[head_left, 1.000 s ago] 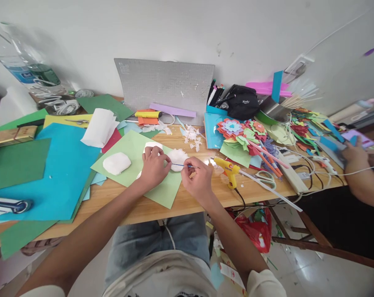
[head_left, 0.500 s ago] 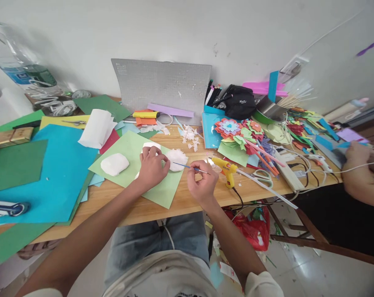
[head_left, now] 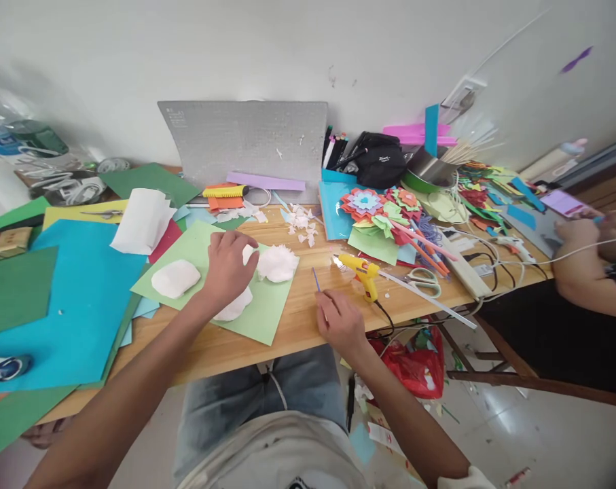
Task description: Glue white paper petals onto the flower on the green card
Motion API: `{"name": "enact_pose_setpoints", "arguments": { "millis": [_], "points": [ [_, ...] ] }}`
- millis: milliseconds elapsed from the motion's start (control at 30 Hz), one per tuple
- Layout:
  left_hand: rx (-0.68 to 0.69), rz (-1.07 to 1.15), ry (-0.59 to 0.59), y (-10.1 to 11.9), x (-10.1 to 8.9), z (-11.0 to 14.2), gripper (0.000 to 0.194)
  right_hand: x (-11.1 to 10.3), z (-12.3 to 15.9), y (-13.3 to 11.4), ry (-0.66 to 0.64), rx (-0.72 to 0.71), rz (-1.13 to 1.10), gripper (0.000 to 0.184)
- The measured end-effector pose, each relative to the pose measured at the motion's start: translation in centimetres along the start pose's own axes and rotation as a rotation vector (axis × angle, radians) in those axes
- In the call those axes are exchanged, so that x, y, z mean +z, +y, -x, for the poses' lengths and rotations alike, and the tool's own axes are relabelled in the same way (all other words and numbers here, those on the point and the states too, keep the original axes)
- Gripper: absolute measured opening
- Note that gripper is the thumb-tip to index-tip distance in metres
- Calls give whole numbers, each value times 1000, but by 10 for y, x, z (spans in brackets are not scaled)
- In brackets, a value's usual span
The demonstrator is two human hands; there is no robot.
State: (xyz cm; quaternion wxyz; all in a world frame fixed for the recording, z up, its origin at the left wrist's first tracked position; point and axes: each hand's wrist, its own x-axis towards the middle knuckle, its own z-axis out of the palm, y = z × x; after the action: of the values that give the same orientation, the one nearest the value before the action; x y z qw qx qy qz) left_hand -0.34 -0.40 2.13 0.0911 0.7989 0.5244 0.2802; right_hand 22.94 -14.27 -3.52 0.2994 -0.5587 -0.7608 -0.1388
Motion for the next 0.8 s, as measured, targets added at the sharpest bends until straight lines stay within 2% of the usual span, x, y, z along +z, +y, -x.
{"name": "enact_pose_setpoints", "arguments": {
  "millis": [133, 167, 333, 467, 567, 667, 800],
  "points": [
    [247, -1, -214, 24, 10, -36, 20, 5, 1, 2, -58, -24, 10, 30],
    [262, -15, -261, 31, 15, -48, 20, 5, 1, 2, -51, -20, 3, 29],
    [132, -122, -450, 54, 46, -98, 23, 5, 1, 0, -25, -6, -35, 28],
    [100, -188, -493, 65, 63, -112, 32, 5, 2, 1, -11, -20, -45, 28],
    [16, -176, -495, 69, 71, -114, 31, 6, 3, 1, 9, -15, -44, 28],
    [-42, -136, -490, 67, 77, -115, 24, 4, 1, 1, 27, -8, -54, 26],
    [-42, -65, -485, 57, 78, -118, 21, 2, -1, 0, 52, -7, -69, 25]
  ]
}}
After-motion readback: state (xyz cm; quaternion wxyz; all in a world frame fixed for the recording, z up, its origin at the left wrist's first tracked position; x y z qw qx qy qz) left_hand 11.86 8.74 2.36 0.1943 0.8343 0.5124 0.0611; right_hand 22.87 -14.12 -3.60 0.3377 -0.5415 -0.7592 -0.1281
